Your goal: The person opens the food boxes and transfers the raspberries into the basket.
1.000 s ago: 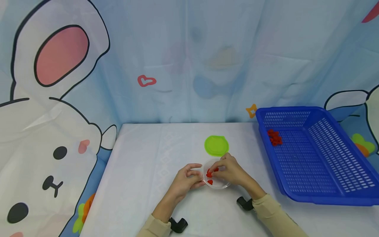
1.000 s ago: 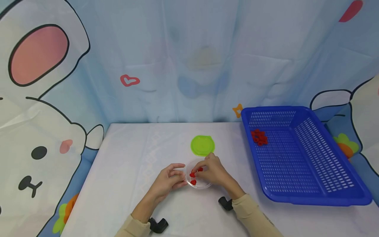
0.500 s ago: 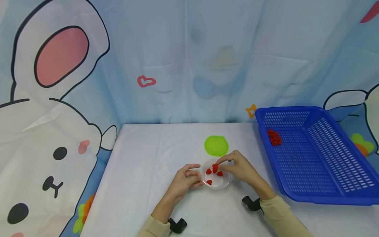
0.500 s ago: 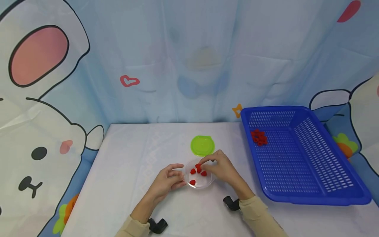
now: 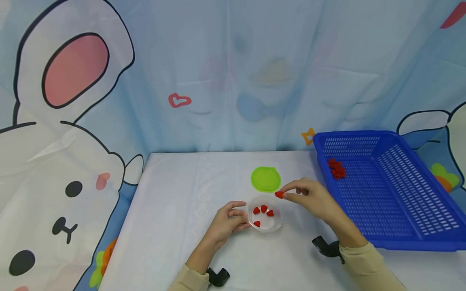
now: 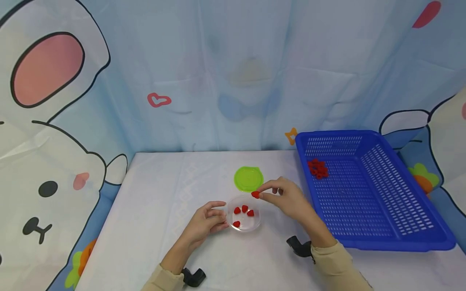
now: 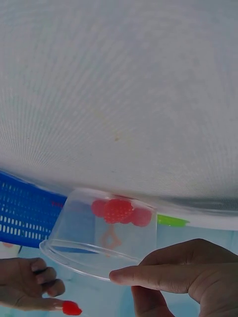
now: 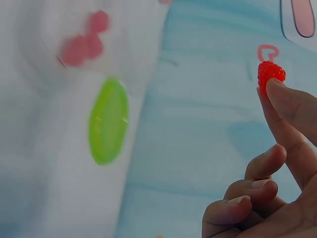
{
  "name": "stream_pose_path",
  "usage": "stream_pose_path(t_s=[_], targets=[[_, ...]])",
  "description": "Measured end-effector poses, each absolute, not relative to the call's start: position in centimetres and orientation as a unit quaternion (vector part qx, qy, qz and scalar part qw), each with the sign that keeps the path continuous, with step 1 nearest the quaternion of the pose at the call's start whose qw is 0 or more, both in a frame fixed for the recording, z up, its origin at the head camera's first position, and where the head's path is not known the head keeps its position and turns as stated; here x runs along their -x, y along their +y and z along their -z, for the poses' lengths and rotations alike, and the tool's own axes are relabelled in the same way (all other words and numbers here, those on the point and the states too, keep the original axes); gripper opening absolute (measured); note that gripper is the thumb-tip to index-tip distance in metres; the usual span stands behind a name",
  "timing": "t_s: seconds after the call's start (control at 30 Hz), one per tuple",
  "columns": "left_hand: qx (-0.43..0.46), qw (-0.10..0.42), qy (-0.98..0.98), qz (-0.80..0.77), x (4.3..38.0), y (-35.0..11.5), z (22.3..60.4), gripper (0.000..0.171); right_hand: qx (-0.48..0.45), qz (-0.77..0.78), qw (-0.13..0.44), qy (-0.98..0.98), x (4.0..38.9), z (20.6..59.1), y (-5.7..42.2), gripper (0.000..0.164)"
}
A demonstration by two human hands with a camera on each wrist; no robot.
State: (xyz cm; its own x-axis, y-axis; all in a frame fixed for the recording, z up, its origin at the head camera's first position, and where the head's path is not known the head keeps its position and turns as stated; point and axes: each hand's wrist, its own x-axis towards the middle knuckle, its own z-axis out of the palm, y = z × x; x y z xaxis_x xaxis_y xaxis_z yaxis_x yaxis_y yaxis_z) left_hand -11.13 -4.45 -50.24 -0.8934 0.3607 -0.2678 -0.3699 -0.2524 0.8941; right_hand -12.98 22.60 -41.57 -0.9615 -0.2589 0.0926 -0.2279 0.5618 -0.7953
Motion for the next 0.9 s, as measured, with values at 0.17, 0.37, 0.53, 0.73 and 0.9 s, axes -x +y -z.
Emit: stream_pose_path(t_s=[0.17,0.37,0.53,0.73,0.9], targets=[[-0.002,0.228,0.570,-0.789,11.2,-4.5,50.2,0.041,0.121,0.425,-0.007,0.897,13.0,38.6,25.2,0.017],[-0.002,0.228,0.572,-0.788,11.3,-4.5,50.3,0.041,0.055,0.403,-0.010,0.914,14.2,37.2,29.3,0.030],[0.002,0.231,0.573,-0.786,11.3,-4.4,50.3,0.040,0.006,0.396,-0.001,0.918,15.8,37.4,33.1,0.044],[0.008,0.231,0.573,-0.786,11.2,-4.4,50.3,0.041,-0.049,0.405,0.026,0.913,18.9,39.7,37.9,0.062],[0.006,0.232,0.576,-0.784,11.2,-4.4,50.3,0.040,-0.112,0.420,0.066,0.898,21.0,42.4,41.2,0.076]])
